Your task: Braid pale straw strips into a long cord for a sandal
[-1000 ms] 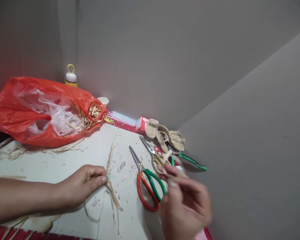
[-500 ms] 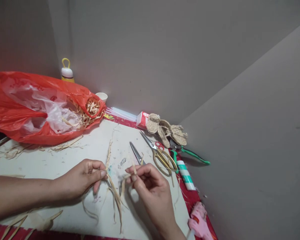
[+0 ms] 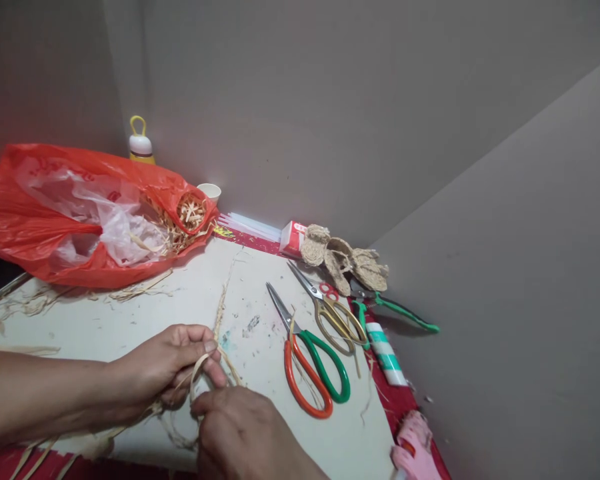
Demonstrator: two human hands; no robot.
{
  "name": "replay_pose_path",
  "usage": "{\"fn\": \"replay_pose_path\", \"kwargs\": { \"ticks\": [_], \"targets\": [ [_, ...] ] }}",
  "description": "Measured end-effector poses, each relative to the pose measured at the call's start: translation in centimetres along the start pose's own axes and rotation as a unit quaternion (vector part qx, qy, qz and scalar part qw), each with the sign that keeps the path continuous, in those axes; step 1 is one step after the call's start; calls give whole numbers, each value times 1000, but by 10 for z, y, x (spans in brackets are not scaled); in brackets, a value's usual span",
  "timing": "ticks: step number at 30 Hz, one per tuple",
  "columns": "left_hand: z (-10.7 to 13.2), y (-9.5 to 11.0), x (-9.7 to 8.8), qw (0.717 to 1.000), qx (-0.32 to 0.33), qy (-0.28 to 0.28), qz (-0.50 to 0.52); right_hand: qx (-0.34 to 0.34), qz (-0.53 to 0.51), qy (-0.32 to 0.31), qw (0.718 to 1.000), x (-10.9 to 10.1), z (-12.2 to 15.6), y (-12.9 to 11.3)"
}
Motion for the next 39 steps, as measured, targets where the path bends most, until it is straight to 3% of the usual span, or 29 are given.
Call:
{"fn": "replay_pose_path", "kwargs": {
  "ticks": [7,10,13,16,21,24,26,31,33,35,39],
  "targets": [
    [0,-7,0,999,-23,14,21,31,-51,-7,998,1,0,0],
    [-1,-8,0,1000,-11,7,15,44,-82,83,992,-14,-1,-4],
    [-1,-7,2,1000,6,-9,9,140,-43,189,971,-24,0,-1],
    [0,-6,4,1000,12,-23,-3,164,-7,162,973,-20,-3,0],
    [0,-6,5,999,20,-25,-44,86,11,144,986,-14,-9,-2],
    [-2,-6,4,997,34,-33,-61,141,-49,154,977,-13,-10,1],
    [-2,-7,3,996,49,-41,-70,218,-114,164,955,-12,-10,5],
    [-2,-3,3,990,76,-25,-117,386,-330,173,844,-6,-7,15],
    [-2,-1,3,986,81,-13,-143,425,-361,156,815,-4,-6,18],
    [-2,0,2,983,83,-5,-164,428,-321,151,832,-5,-5,20],
    [-3,-1,2,980,75,3,-186,277,-103,154,943,-15,-8,14]
  ]
}}
Point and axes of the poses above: each hand's wrist, its own z-axis away from the middle knuckle, its own x-axis out of the palm, y = z × x, the point moved 3 cm from there along -z, towards the middle knuckle, and after that the axes turned 10 degrees about -z, right-handed, at the moved point
